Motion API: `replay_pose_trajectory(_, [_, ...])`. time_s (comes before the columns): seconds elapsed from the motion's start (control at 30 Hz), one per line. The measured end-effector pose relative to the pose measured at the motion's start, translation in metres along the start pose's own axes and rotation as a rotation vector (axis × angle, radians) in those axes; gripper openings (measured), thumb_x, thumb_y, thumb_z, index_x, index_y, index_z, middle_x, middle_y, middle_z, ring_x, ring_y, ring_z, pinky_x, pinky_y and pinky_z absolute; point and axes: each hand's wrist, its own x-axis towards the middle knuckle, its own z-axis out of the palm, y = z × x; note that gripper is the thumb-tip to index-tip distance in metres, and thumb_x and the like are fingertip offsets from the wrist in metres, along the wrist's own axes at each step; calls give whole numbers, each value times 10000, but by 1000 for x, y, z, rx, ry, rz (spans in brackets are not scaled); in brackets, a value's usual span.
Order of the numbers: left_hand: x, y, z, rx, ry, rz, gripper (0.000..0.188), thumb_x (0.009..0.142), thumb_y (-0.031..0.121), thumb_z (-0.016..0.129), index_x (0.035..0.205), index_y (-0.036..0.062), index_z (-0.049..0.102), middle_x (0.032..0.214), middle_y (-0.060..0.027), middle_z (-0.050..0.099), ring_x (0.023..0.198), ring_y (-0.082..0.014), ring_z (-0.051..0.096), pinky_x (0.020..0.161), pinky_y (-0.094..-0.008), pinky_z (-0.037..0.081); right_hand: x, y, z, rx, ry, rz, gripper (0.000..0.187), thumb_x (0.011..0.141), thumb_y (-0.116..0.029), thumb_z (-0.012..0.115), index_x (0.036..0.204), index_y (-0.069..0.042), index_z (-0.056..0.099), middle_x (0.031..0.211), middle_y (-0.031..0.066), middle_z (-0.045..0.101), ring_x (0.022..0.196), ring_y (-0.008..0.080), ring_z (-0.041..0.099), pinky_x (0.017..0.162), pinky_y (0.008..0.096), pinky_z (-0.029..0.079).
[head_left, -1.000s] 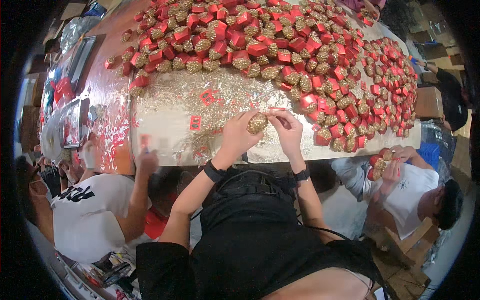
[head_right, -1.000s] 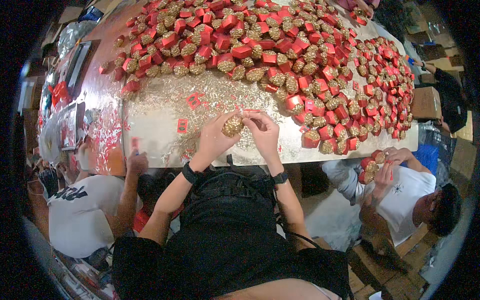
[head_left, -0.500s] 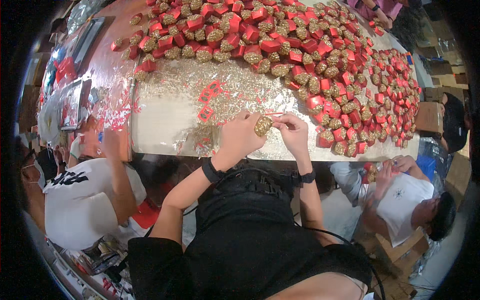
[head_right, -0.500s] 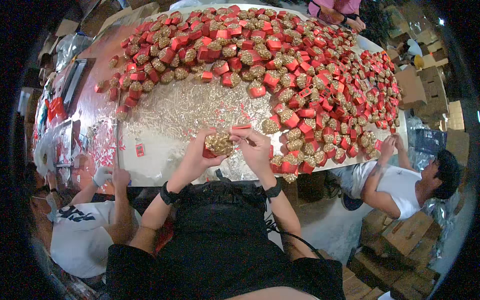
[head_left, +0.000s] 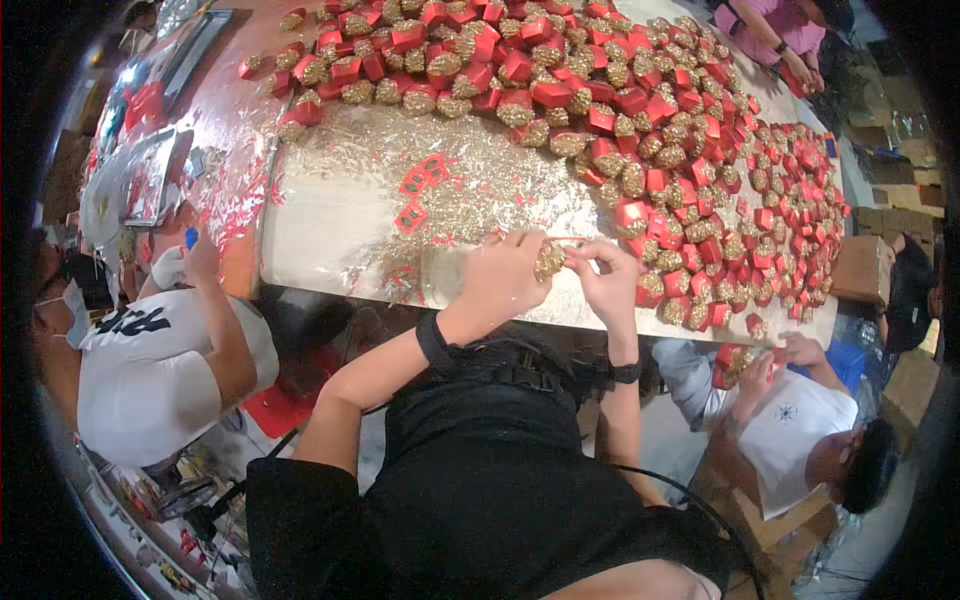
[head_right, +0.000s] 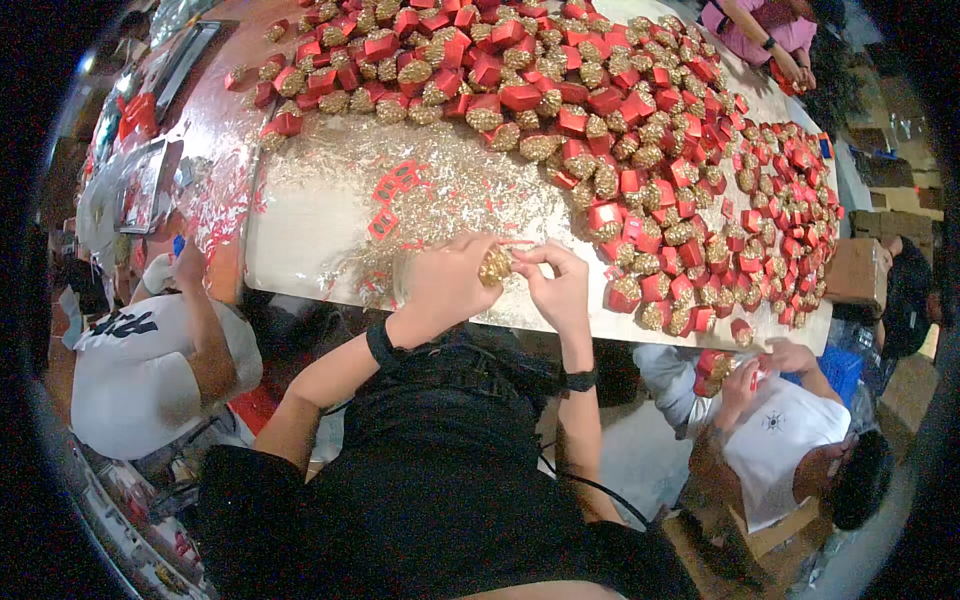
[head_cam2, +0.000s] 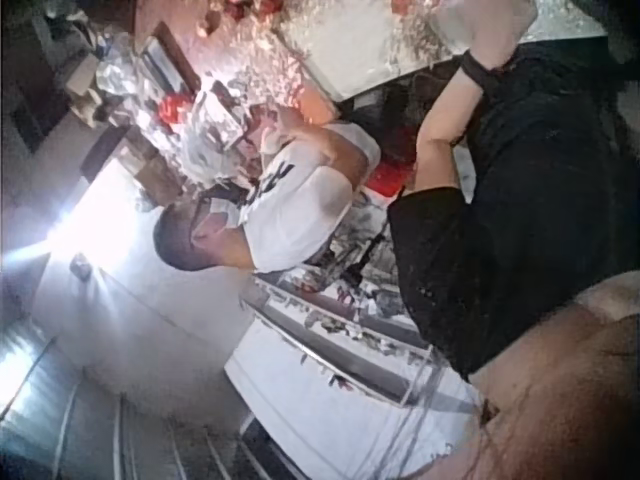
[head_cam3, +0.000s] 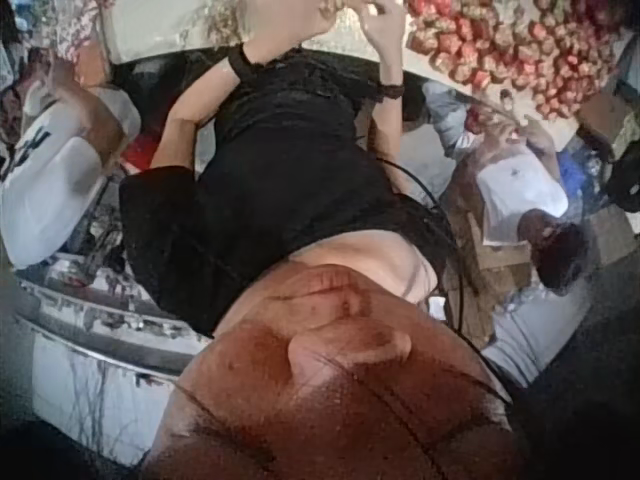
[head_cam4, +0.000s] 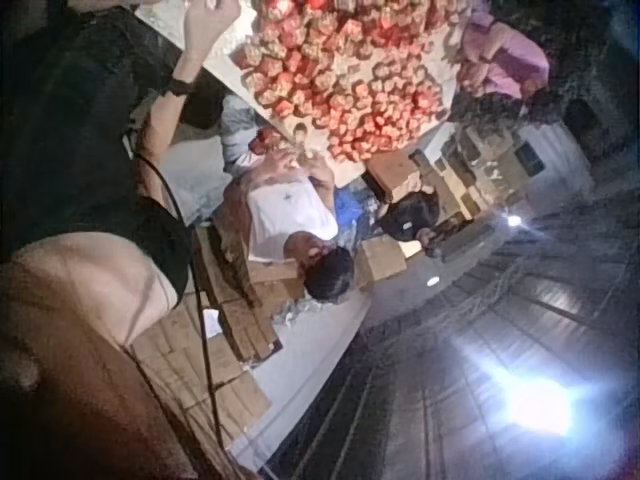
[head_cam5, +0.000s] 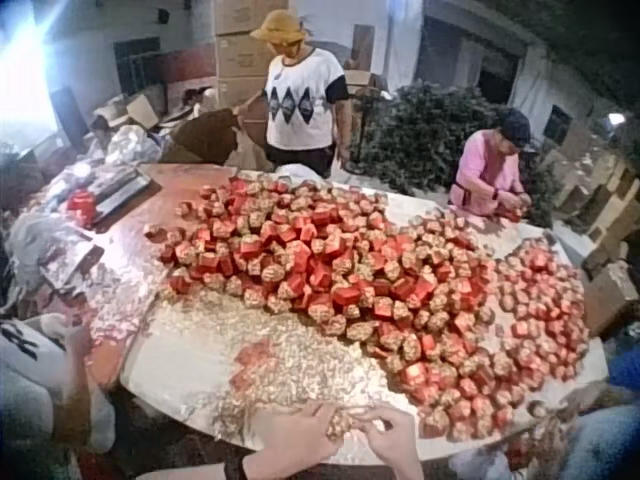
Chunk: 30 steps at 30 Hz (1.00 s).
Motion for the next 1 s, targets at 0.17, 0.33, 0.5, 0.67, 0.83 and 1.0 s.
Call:
replay_pose_trajectory(0.17, [7, -88, 25, 4, -289, -113, 890, 740, 538, 676, 1393, 17, 369, 1271, -222, 510, 1186, -372, 508, 934, -459, 445, -3, 17, -65, -335, 683, 194, 71, 843, -35, 643, 886, 11, 678, 889, 104, 688, 804, 174, 641, 750, 300, 493])
replay_pose_trajectory(0.33, [-7, -222, 53, 446, 12, -548, 883, 677, 486, 772, 1318, -10, 422, 1186, -213, 538, 1125, -379, 512, 901, -491, 438, -23, 33, -121, -818, 898, 323, 732, 951, -387, 533, 1400, 119, 254, 1118, 274, 606, 1019, 389, 597, 893, 436, 446])
replay_pose_trajectory(0.5, [3, -259, 71, 584, 0, -558, 794, 668, 412, 785, 1241, -16, 442, 1065, -179, 554, 1010, -339, 546, 836, -437, 468, -36, 56, -84, -527, 502, 436, 555, 953, -354, 528, 1358, 1, 396, 970, 239, 624, 911, 379, 616, 802, 443, 460])
replay_pose_trajectory(0.67, [10, -191, 49, 125, -127, -167, 508, 697, 244, 792, 1129, 61, 595, 1052, -156, 570, 1024, -337, 547, 856, -433, 459, -30, 49, -25, -546, 73, 135, 558, 876, -237, 659, 1331, -11, 429, 1194, 222, 566, 1056, 343, 574, 922, 405, 453])
replay_pose_trajectory(0.83, [28, -70, 33, -199, -296, 377, 615, 587, 89, 809, 1166, 92, 601, 1112, -98, 571, 1089, -299, 511, 951, -410, 394, -16, 46, 10, -242, -255, 37, 682, 815, -197, 742, 1382, -42, 395, 1329, 128, 498, 1191, 241, 493, 985, 375, 429])
replay_pose_trajectory(1.0, [61, -26, 29, -282, -488, 499, 547, 634, 131, 760, 1164, 117, 625, 1118, -71, 630, 1048, -285, 555, 943, -384, 414, -30, 55, -19, 543, -307, 404, 632, 861, -156, 703, 1392, -43, 379, 1148, 54, 573, 941, 133, 592, 801, 280, 510])
